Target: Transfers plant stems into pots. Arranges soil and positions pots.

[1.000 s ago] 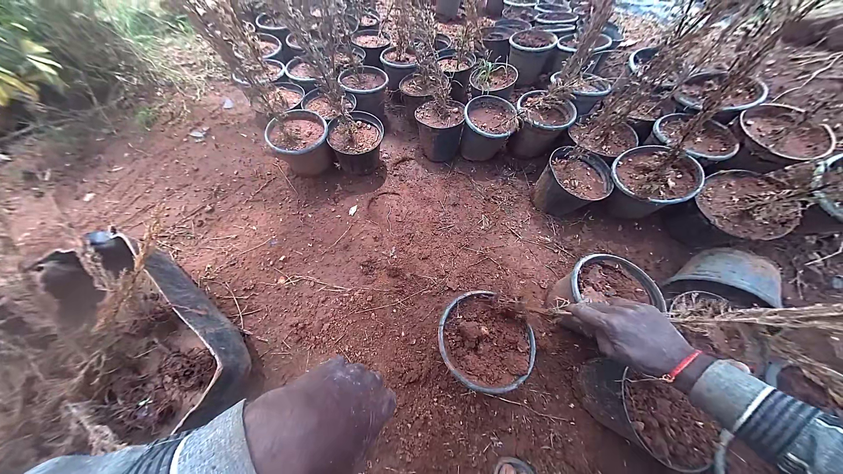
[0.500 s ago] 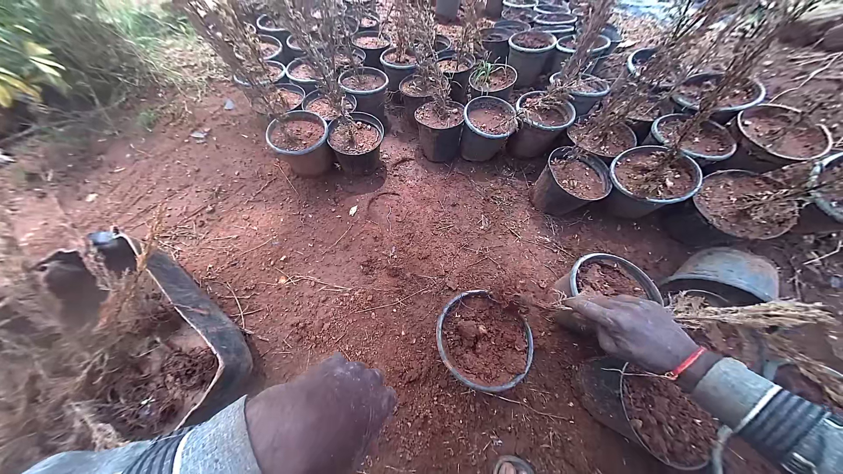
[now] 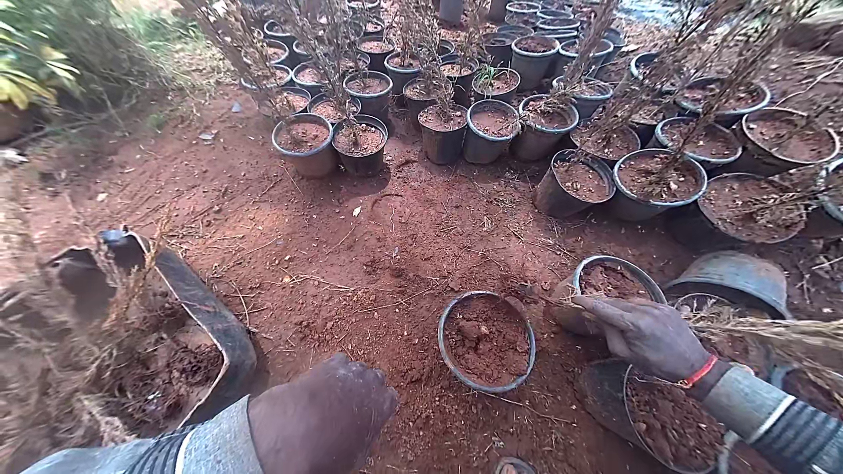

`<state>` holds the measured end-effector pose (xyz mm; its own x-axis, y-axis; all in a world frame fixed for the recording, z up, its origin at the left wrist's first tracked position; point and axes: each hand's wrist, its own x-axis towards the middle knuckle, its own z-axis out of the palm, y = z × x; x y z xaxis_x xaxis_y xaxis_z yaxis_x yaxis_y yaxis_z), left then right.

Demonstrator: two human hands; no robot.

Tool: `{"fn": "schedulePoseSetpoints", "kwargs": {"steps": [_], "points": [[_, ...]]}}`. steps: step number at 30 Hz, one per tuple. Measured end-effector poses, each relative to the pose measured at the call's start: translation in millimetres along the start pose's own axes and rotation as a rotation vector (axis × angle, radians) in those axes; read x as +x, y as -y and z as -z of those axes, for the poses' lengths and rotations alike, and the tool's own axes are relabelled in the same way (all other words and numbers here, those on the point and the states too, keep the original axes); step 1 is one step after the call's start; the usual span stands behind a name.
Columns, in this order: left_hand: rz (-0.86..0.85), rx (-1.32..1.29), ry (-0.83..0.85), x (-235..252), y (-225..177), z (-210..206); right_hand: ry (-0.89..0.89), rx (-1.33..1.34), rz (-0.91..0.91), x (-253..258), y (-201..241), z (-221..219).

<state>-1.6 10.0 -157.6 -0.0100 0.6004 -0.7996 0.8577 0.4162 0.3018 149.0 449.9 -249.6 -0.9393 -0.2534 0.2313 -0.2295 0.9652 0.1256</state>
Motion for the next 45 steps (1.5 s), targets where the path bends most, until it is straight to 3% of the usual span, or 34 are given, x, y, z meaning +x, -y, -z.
{"fn": "schedulePoseSetpoints", "kwargs": {"steps": [4,9,13,18,22,27,31,35,40,45], "points": [[0.004,0.001,-0.006,1,0,1,0.169,-0.027,0.004,-3,3,-4],[0.004,0.005,-0.004,0,0,0,-0.01,0.009,0.056,0,-2,1],[0.002,0.004,0.002,2,-1,2,0.198,-0.059,0.063,-1,1,1],[0.0,0.004,0.002,1,0,0,-0.034,-0.014,0.046,3,-4,5],[0.002,-0.002,-0.004,2,0,1,0.139,-0.047,0.086,-3,-7,-3],[-0.019,-0.004,-0.008,1,3,-1,-0.019,-0.016,0.101,3,-6,4],[-0.008,0.002,-0.003,3,1,2,0.108,-0.044,0.105,2,-1,-2],[0.003,-0.006,0.011,3,1,3,-0.015,-0.005,0.071,5,-2,5],[-0.001,0.013,0.006,5,1,3,0.111,-0.03,0.065,1,-3,-2],[0.001,-0.005,0.012,4,2,2,0.007,0.046,0.033,7,-2,5]]}}
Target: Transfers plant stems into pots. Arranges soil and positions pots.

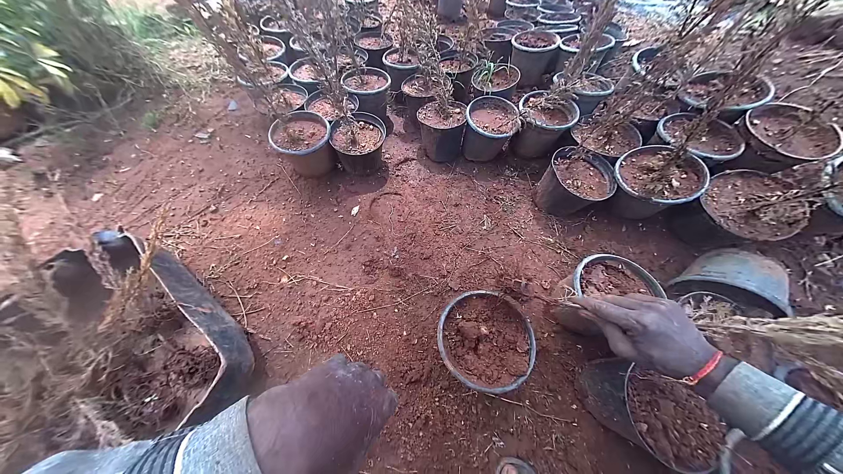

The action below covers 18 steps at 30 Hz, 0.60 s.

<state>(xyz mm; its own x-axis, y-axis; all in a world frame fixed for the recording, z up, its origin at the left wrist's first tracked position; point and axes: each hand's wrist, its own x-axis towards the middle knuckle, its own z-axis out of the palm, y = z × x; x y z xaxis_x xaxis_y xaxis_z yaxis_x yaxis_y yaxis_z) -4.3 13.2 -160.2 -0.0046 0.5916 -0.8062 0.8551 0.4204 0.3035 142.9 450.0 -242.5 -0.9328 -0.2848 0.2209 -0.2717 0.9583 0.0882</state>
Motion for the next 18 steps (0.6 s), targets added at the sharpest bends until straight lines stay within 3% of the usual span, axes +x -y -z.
{"fn": "schedulePoseSetpoints", "kwargs": {"steps": [3,7,11,15,18], "points": [[0.001,0.006,-0.005,2.0,0.3,0.3,0.112,-0.051,-0.008,-2.9,1.4,-6.0],[-0.034,0.02,-0.014,0.5,2.9,-1.8,0.014,-0.036,0.005,-1.8,0.4,-2.6],[-0.014,0.015,-0.007,2.1,0.0,0.7,0.108,-0.062,0.002,-0.9,3.6,-5.4],[-0.007,0.013,-0.011,1.4,0.5,-2.2,0.035,-0.062,0.021,1.9,4.3,-1.5],[-0.006,0.012,-0.009,0.3,0.7,-0.8,0.225,-0.078,-0.068,1.6,8.0,-2.8]]}}
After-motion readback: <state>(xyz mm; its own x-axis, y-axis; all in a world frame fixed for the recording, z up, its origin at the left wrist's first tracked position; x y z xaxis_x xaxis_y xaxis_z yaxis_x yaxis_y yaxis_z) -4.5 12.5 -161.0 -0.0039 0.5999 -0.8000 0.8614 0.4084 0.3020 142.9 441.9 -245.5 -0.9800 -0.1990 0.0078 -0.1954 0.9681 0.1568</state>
